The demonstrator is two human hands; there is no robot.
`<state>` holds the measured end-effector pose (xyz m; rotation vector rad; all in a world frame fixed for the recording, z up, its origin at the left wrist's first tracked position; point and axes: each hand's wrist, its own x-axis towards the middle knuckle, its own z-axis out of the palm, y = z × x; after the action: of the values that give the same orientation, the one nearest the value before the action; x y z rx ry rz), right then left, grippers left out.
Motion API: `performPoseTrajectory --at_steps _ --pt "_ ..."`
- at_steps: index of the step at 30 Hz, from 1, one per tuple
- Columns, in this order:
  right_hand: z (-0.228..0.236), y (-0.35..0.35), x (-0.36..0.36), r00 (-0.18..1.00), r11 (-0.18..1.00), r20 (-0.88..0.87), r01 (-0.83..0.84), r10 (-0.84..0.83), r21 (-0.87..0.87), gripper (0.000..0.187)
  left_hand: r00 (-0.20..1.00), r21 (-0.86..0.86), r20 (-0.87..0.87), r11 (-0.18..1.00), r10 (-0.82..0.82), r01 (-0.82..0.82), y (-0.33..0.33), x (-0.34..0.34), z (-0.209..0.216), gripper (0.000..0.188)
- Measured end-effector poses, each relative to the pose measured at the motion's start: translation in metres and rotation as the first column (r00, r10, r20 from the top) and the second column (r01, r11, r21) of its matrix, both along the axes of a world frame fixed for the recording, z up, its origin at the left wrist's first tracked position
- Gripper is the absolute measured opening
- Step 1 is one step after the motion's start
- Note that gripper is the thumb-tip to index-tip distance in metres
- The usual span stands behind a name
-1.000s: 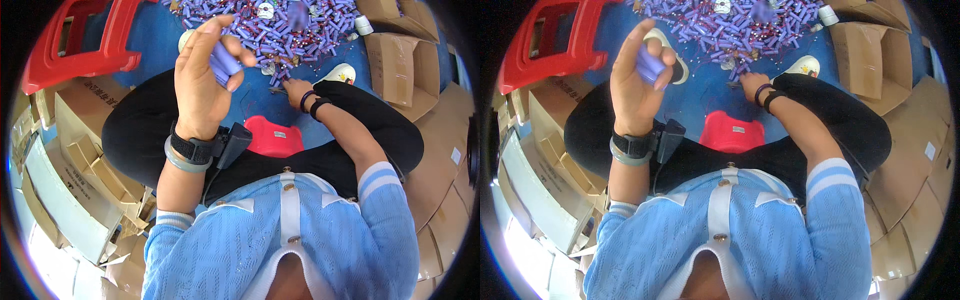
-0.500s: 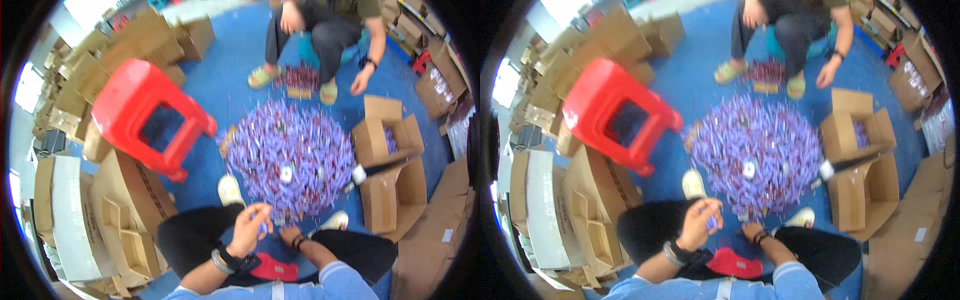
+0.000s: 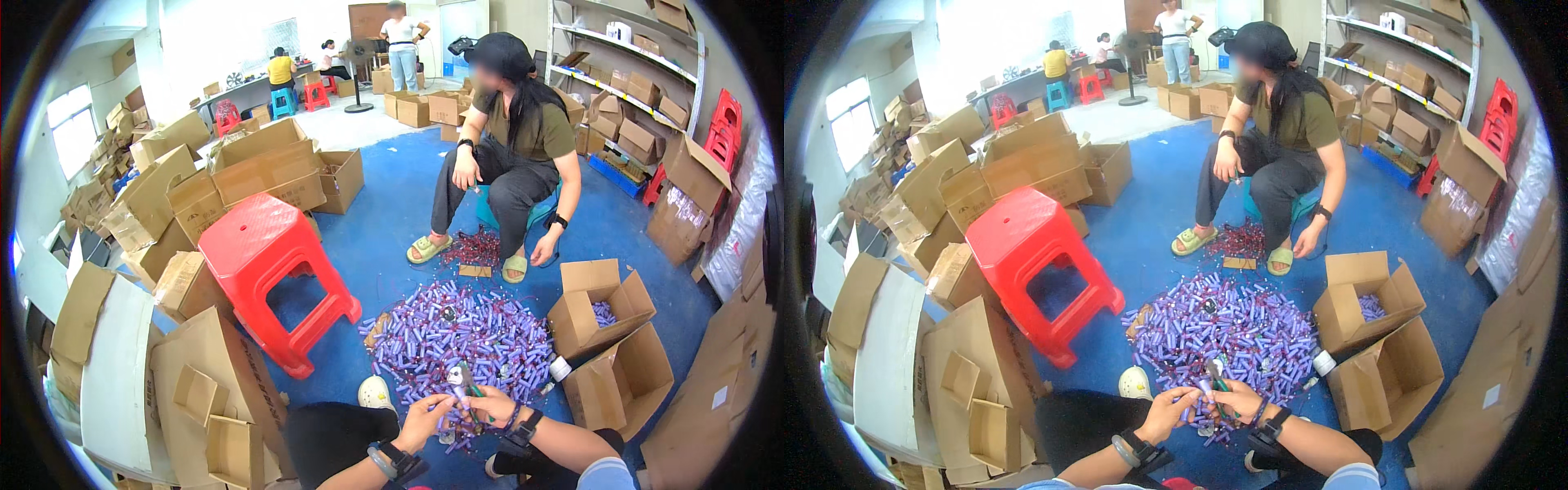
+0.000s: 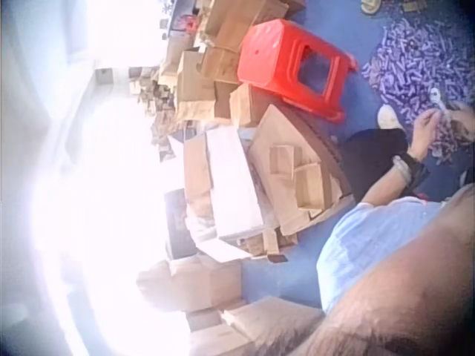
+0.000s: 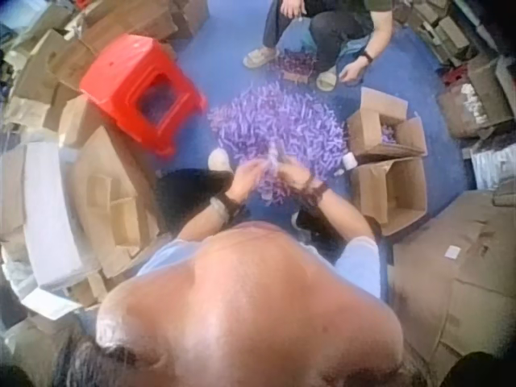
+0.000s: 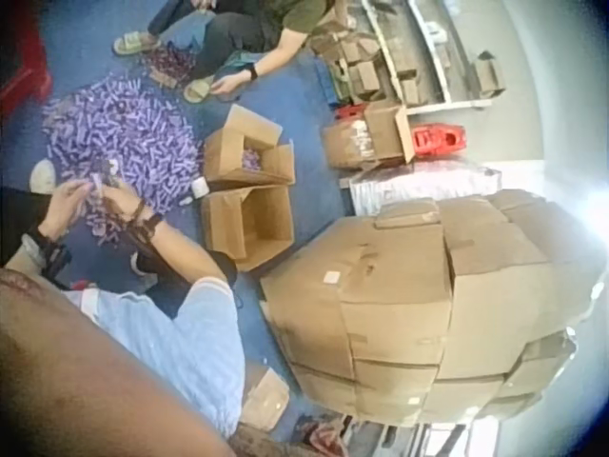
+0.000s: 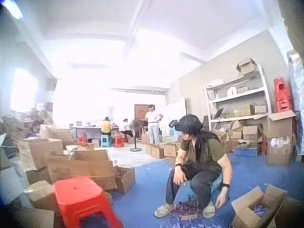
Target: Sorting and preparing purple battery cells/electronic components using pliers and wires.
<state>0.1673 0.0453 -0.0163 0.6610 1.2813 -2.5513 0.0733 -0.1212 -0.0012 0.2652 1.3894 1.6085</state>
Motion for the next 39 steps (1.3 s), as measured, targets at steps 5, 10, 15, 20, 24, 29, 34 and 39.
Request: performPoseTrajectory --at_steps 5,10,15,20,24,29,34,39 --pt "0.039 -0.013 0.031 0.995 0.999 -0.084 0.045 -0.044 0.001 0.018 0.997 0.146 -0.072 0.989 0.009 0.002 -0.003 0.012 0.008 0.023" --pt "0.026 -0.028 0.051 0.999 0.987 -0.04 0.04 -0.034 0.156 0.018 0.972 0.181 0.116 0.967 -0.202 0.18 -0.01 0.026 0.002 0.021" --pt "0.011 -0.031 0.064 0.999 0.798 -0.004 -0.038 0.051 0.601 0.026 0.993 0.145 0.046 0.984 -0.11 0.102 -0.011 0.027 0.006 0.014" --pt "0.037 -0.003 0.064 0.982 0.051 -0.095 0.088 0.163 0.995 0.035 0.998 0.054 -0.06 0.998 0.02 -0.017 -0.008 0.01 0.021 0.022" --pt "0.057 -0.003 0.061 0.98 -0.088 -0.177 0.185 0.088 0.979 0.028 0.978 0.076 -0.206 0.996 -0.03 0.046 -0.004 0.009 0.025 0.026" --pt "0.054 -0.004 0.06 0.963 -0.188 -0.234 0.256 0.135 0.948 0.03 0.983 0.15 -0.174 0.985 -0.063 0.09 0.0 0.017 0.012 0.027" --pt "0.051 -0.008 0.063 0.963 -0.193 -0.208 0.239 0.171 0.952 0.03 0.957 0.054 -0.265 0.989 -0.12 0.139 -0.003 0.021 0.014 0.027" --pt "0.054 -0.007 0.063 0.954 -0.206 -0.228 0.268 0.196 0.941 0.033 0.948 0.032 -0.282 0.987 -0.145 0.16 -0.003 0.019 0.015 0.026"
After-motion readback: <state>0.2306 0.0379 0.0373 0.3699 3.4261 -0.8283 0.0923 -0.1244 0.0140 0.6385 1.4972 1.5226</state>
